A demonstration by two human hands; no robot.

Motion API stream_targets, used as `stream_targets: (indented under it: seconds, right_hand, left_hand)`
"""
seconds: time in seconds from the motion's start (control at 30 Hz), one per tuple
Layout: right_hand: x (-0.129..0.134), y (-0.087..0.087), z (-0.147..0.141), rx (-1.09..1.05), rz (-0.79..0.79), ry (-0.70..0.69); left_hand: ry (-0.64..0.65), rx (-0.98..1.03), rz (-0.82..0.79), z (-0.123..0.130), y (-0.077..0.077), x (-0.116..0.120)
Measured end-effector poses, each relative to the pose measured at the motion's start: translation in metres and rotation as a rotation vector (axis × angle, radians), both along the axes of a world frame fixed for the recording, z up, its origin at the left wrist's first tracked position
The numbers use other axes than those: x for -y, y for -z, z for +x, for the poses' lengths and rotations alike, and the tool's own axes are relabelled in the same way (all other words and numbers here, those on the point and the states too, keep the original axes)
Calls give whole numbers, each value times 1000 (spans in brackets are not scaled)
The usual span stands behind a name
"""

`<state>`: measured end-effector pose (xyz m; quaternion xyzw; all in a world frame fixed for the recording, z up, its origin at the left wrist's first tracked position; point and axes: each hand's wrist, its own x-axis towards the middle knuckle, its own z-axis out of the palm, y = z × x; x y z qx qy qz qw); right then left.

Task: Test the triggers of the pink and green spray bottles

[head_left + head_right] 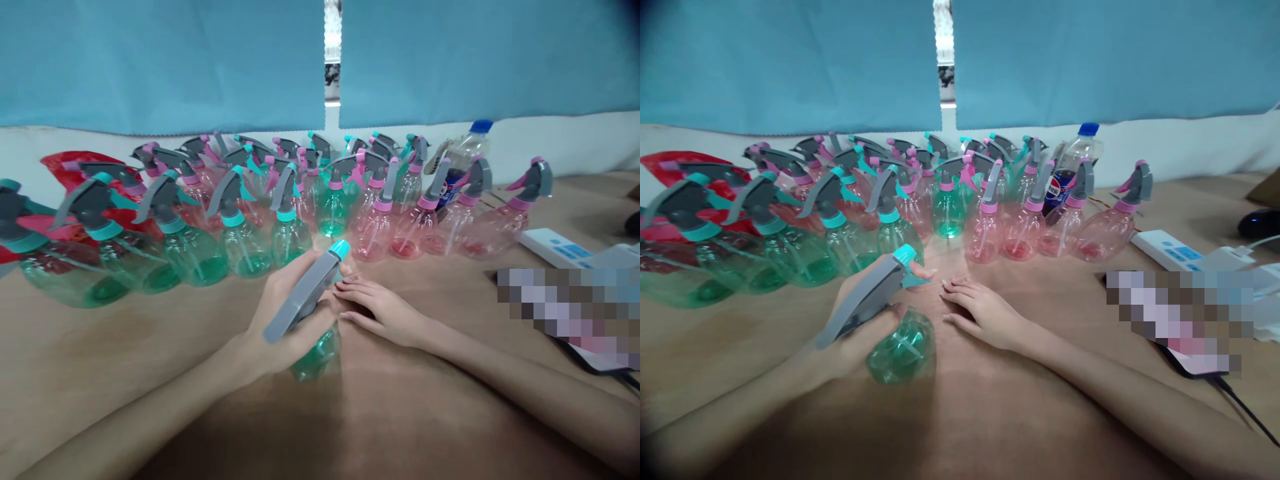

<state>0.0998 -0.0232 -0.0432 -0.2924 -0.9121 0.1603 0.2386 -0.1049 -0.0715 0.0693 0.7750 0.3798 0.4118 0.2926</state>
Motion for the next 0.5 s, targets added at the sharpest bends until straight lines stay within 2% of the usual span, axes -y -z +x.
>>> stream_targets:
  seconds: [0.17, 0.5]
  right_hand:
    - [0, -1, 0, -3, -11, -4]
    - [0, 0, 0, 0, -11, -2]
  left_hand:
    - [-66, 1, 14, 2, 4, 1]
    - [-81, -26, 11, 3, 1, 3]
